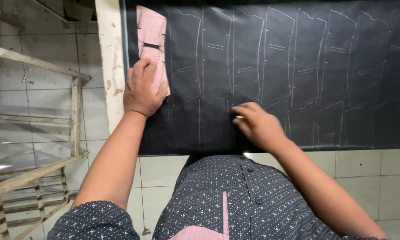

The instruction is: The person places a pink paper pattern piece on a large sheet of black pattern paper and traces around it with a pencil. They reposition the pattern piece, use a straight ruler to draw guide lines, and continue tracing the pattern outline and internal marks.

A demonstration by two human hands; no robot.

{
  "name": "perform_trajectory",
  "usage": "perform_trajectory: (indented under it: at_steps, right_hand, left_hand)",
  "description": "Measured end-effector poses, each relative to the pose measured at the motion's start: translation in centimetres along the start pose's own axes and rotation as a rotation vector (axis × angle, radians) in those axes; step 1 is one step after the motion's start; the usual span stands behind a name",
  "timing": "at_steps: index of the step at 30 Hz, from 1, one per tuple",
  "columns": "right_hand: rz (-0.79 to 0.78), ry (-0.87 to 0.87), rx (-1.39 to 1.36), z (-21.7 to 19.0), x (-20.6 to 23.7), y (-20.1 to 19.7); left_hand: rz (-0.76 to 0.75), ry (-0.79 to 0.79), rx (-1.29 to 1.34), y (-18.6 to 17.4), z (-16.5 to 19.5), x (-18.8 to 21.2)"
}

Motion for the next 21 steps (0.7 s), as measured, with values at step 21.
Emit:
perform_trajectory:
  at_steps: [21]
  right_hand:
    - [0.549, 0.262, 0.328, 11.9, 6.6, 5.0]
  left_hand:
    - [0.041, -0.062, 0.158, 1.5, 7.8, 9.9]
Point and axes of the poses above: each hand's wrist, its own x-axis away from the middle knuckle, its own y-axis out of the palm, z = x × y, the point moved 1 cm from there along -x, towards the middle knuckle, and after that the axes turned 7 degrees about x, right-handed, at the moved point
